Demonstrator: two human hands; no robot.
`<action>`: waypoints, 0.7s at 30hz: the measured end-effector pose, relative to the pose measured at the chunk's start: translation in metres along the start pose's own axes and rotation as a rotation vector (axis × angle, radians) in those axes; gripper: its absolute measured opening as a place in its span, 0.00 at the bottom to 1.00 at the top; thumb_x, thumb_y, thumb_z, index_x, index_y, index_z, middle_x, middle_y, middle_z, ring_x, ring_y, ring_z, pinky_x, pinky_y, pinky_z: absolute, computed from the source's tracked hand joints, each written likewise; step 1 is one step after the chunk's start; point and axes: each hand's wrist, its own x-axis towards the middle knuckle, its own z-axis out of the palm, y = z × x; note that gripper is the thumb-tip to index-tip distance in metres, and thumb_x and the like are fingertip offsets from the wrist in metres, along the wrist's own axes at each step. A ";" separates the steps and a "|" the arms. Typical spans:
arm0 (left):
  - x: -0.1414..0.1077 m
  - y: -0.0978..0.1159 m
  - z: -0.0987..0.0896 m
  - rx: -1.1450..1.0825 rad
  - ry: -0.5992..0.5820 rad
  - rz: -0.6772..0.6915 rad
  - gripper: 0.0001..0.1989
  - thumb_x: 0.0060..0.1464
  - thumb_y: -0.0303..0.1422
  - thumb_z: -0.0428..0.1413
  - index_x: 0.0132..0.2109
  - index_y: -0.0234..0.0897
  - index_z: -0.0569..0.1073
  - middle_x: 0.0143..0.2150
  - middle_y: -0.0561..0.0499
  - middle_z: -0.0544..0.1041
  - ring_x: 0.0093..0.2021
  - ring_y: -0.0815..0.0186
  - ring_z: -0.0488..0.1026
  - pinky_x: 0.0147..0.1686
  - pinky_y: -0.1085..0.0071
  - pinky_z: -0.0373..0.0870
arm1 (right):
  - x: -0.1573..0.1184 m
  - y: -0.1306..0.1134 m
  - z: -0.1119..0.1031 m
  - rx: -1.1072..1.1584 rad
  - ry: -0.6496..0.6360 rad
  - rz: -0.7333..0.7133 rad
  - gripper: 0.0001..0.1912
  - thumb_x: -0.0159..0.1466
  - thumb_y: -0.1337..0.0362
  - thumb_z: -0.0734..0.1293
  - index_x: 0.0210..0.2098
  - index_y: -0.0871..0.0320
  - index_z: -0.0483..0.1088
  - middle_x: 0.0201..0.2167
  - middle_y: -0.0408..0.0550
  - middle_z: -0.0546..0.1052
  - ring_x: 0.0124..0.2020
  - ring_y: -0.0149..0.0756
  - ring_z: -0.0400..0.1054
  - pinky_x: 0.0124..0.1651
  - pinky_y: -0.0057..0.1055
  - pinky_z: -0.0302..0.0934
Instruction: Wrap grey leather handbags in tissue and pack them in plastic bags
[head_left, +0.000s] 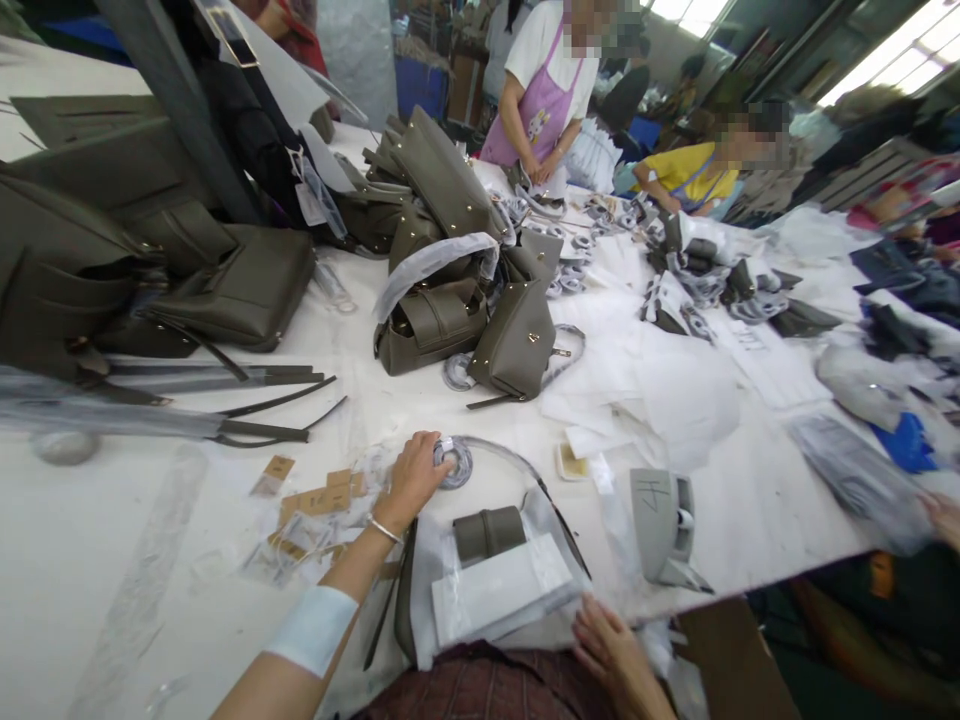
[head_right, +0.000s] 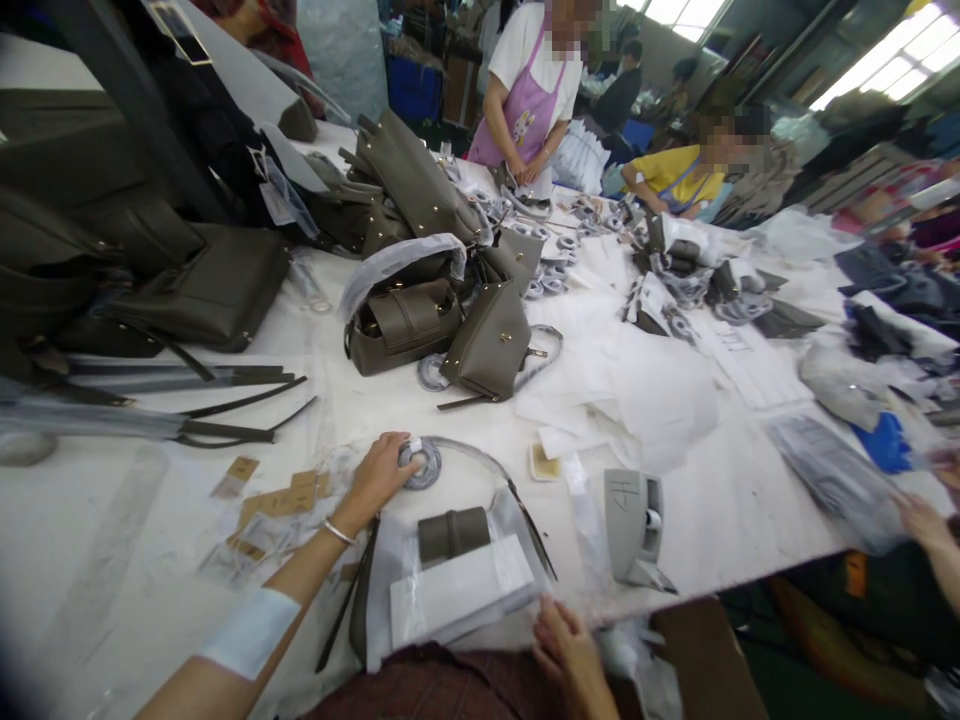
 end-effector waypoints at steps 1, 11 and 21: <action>0.001 0.005 0.002 0.081 -0.019 0.013 0.20 0.55 0.35 0.57 0.55 0.37 0.69 0.52 0.42 0.71 0.52 0.55 0.68 0.50 0.62 0.65 | -0.004 0.011 0.011 0.040 -0.094 0.087 0.44 0.37 0.40 0.78 0.47 0.57 0.66 0.40 0.54 0.78 0.42 0.48 0.75 0.43 0.40 0.69; 0.010 0.018 -0.008 0.393 -0.059 0.038 0.12 0.58 0.30 0.49 0.49 0.37 0.69 0.47 0.44 0.71 0.48 0.56 0.68 0.43 0.66 0.66 | -0.009 0.016 0.078 0.440 -0.169 0.100 0.33 0.40 0.52 0.80 0.42 0.52 0.67 0.36 0.45 0.81 0.41 0.47 0.76 0.38 0.38 0.70; 0.014 0.167 -0.039 0.174 0.127 0.222 0.10 0.55 0.31 0.53 0.45 0.40 0.72 0.44 0.47 0.73 0.48 0.58 0.70 0.43 0.68 0.66 | -0.001 -0.079 -0.045 0.605 -0.241 -0.245 0.33 0.44 0.56 0.79 0.47 0.54 0.69 0.40 0.44 0.81 0.45 0.46 0.75 0.44 0.41 0.72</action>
